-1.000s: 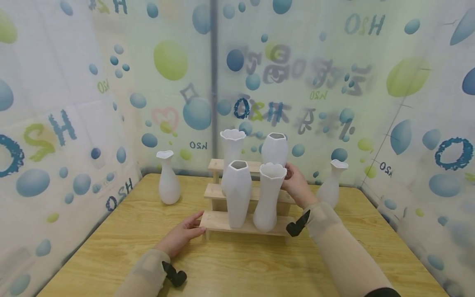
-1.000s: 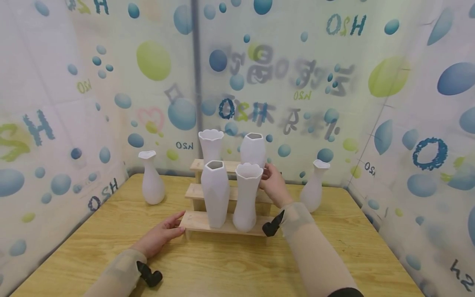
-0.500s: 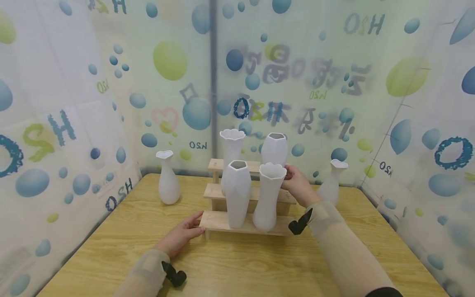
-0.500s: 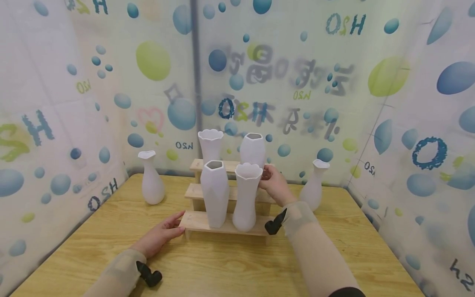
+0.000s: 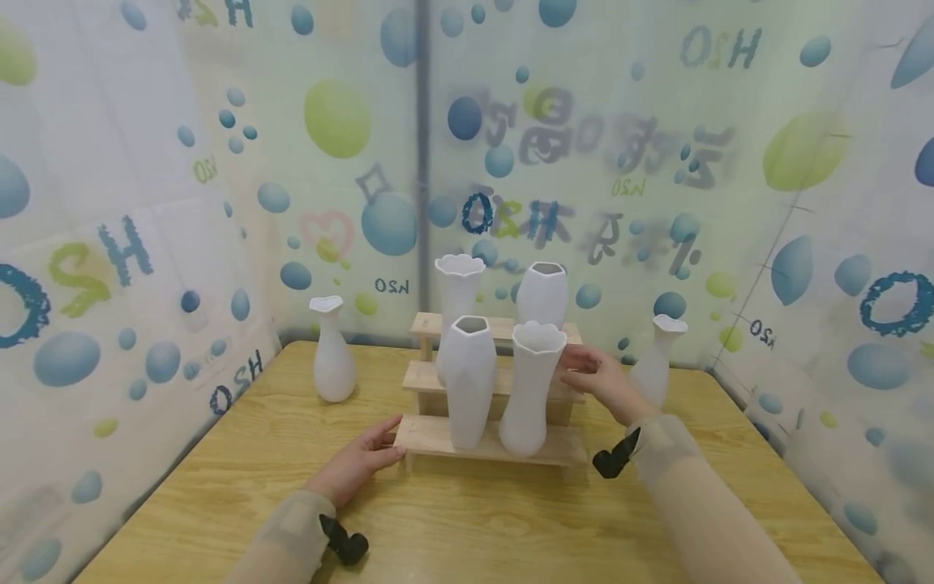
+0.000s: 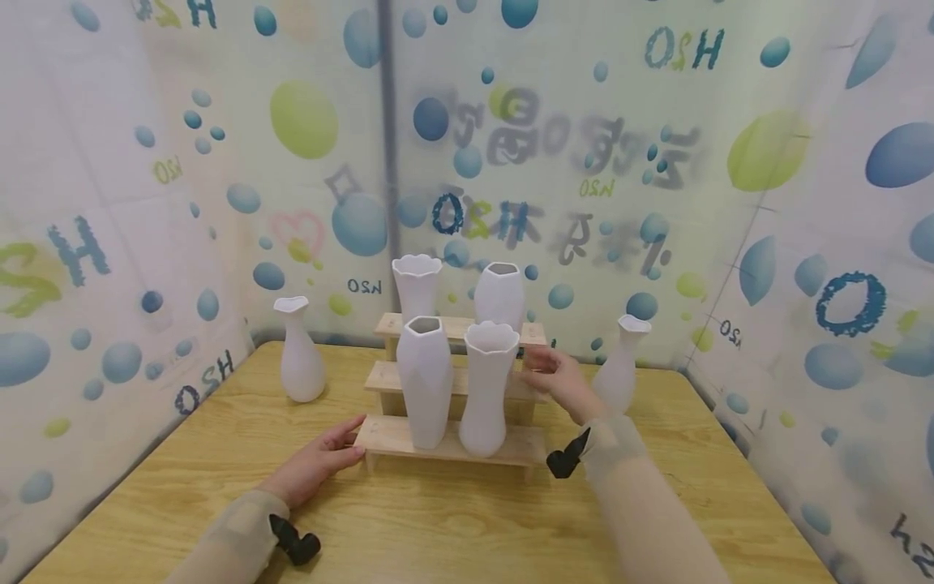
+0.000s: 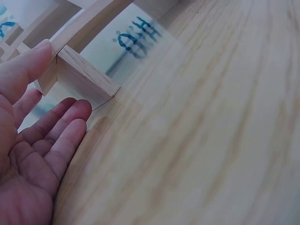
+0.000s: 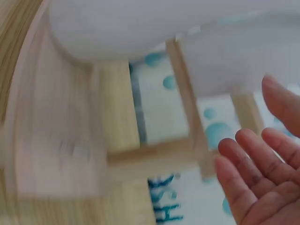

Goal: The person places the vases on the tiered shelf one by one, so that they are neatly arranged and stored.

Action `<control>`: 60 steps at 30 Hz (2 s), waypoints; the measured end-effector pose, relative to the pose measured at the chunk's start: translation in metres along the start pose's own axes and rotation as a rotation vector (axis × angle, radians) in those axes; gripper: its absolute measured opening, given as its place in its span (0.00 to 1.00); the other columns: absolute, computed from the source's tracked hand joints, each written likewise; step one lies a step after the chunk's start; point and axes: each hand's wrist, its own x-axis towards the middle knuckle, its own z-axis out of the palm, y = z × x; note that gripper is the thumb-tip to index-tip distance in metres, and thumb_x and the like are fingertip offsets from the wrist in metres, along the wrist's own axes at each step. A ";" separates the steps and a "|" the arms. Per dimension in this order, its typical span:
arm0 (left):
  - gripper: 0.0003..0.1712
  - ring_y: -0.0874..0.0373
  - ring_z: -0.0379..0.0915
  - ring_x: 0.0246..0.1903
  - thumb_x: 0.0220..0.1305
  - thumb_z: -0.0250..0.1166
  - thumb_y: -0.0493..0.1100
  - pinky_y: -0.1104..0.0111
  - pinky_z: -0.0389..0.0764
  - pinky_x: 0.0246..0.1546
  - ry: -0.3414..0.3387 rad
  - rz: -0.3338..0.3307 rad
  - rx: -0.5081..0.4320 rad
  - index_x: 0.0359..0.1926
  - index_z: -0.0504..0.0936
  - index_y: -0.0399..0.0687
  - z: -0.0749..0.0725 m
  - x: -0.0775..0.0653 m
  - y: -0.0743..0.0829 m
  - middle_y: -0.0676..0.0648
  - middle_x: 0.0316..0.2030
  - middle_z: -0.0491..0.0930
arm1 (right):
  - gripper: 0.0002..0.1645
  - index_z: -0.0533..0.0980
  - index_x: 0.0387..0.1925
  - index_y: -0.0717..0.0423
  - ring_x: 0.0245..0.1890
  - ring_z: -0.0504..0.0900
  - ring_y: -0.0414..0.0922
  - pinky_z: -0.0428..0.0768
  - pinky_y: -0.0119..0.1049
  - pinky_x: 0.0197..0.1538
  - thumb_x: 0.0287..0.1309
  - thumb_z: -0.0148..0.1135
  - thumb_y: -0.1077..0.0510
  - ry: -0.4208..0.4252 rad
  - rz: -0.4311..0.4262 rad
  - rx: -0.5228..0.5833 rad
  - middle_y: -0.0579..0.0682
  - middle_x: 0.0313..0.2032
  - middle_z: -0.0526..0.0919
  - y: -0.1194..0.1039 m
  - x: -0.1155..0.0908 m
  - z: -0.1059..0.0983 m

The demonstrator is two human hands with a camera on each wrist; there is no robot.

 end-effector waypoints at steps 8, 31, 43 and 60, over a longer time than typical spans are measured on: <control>0.43 0.46 0.62 0.61 0.65 0.64 0.51 0.44 0.57 0.63 0.001 0.000 -0.004 0.75 0.54 0.52 0.001 -0.001 0.000 0.39 0.62 0.66 | 0.36 0.62 0.65 0.68 0.47 0.76 0.38 0.77 0.33 0.50 0.66 0.59 0.48 0.229 0.082 -0.009 0.63 0.57 0.72 0.025 -0.020 -0.030; 0.42 0.46 0.62 0.60 0.65 0.63 0.52 0.44 0.58 0.62 0.000 -0.006 0.018 0.75 0.54 0.51 -0.002 -0.003 -0.004 0.40 0.62 0.67 | 0.51 0.50 0.72 0.67 0.69 0.53 0.63 0.55 0.57 0.68 0.59 0.64 0.47 0.799 0.264 0.065 0.67 0.71 0.53 0.074 -0.009 -0.057; 0.43 0.46 0.62 0.61 0.64 0.64 0.53 0.44 0.58 0.63 0.014 0.000 0.031 0.74 0.55 0.52 -0.001 -0.002 -0.002 0.40 0.62 0.67 | 0.52 0.49 0.70 0.70 0.66 0.58 0.68 0.57 0.61 0.66 0.58 0.64 0.47 0.634 0.308 -0.045 0.72 0.67 0.57 0.094 -0.005 -0.063; 0.42 0.46 0.63 0.59 0.65 0.63 0.51 0.45 0.58 0.63 0.008 0.005 0.014 0.74 0.55 0.50 0.001 -0.002 0.000 0.39 0.61 0.68 | 0.58 0.47 0.72 0.67 0.66 0.58 0.67 0.58 0.60 0.66 0.54 0.67 0.42 0.648 0.362 -0.081 0.71 0.68 0.56 0.114 -0.007 -0.059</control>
